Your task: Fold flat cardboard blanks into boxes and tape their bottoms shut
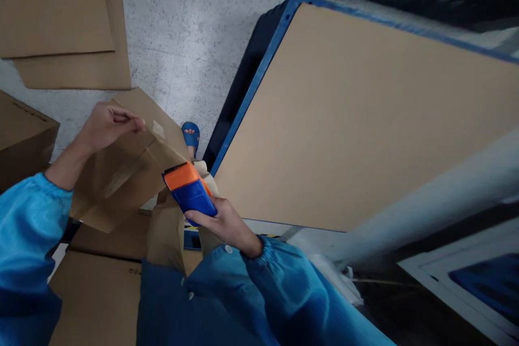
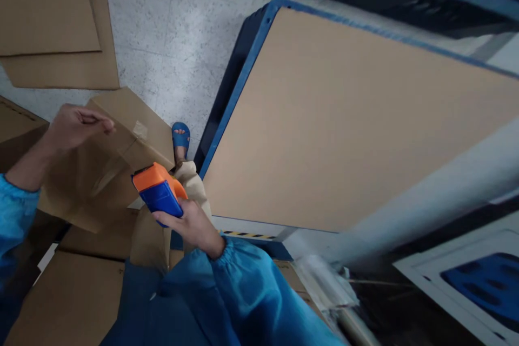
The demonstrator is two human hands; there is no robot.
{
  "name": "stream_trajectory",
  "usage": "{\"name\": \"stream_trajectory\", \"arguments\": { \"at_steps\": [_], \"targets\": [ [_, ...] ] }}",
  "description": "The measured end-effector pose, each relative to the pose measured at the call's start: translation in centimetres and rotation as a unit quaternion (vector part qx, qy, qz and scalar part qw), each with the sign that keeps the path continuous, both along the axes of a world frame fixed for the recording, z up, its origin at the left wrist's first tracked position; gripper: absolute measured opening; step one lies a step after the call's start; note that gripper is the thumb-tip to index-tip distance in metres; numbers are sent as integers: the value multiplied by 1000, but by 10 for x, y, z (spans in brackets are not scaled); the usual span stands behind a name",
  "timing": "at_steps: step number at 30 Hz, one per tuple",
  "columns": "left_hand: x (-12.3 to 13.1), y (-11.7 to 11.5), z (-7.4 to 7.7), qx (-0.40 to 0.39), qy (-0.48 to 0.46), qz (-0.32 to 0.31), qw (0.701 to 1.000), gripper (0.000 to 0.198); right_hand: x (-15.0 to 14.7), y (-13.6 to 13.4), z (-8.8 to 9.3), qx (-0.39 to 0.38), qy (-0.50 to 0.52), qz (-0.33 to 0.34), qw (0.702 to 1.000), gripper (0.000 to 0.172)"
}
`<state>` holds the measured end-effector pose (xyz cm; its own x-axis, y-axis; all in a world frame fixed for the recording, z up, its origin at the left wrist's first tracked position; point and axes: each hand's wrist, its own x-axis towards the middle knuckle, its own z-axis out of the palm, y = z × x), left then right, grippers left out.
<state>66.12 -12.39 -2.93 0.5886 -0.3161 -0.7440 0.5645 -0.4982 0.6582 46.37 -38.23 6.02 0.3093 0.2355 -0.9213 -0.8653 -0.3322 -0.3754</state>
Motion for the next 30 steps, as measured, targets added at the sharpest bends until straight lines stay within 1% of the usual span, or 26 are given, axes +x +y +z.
{"name": "stream_trajectory", "arguments": {
  "at_steps": [2, 4, 6, 8, 9, 11, 12, 14, 18, 21, 24, 26, 30],
  "targets": [
    [22, 10, -8, 46, -47, 52, 996, 22, -5, -14, -1, 29, 26, 21, 999, 46],
    [43, 24, -13, 84, -75, 88, 990, 17, -14, -29, 0, 37, 49, 68, 996, 43],
    [62, 40, -16, 107, -83, 85, 987, 13, -26, -44, 4, 29, 64, 116, 991, 39],
    [76, 55, -19, 126, -91, 85, 984, 9, -39, -59, 8, 15, 68, 146, 987, 41],
    [81, 63, -22, 132, -99, 96, 982, 7, -46, -67, 9, 8, 70, 153, 986, 46],
    [87, 78, -31, 136, -112, 118, 977, 7, -59, -79, 10, -2, 74, 155, 985, 63],
    [88, 85, -36, 136, -112, 121, 977, 8, -64, -85, 9, -7, 73, 154, 985, 70],
    [87, 95, -50, 133, -98, 110, 980, 15, -74, -92, 3, -17, 71, 149, 986, 78],
    [77, 100, -75, 128, -92, 103, 982, 32, -91, -96, -18, -51, 58, 144, 987, 79],
    [70, 98, -87, 134, -110, 71, 982, 45, -105, -95, -38, -57, 49, 126, 989, 75],
    [67, 96, -95, 142, -114, 21, 983, 50, -112, -97, -59, -63, 32, 115, 991, 69],
    [66, 93, -98, 157, -98, -10, 983, 52, -111, -99, -73, -63, 21, 119, 991, 65],
    [66, 85, -106, 186, -101, -56, 976, 60, -105, -99, -101, -36, 38, 137, 989, 43]
  ]
}}
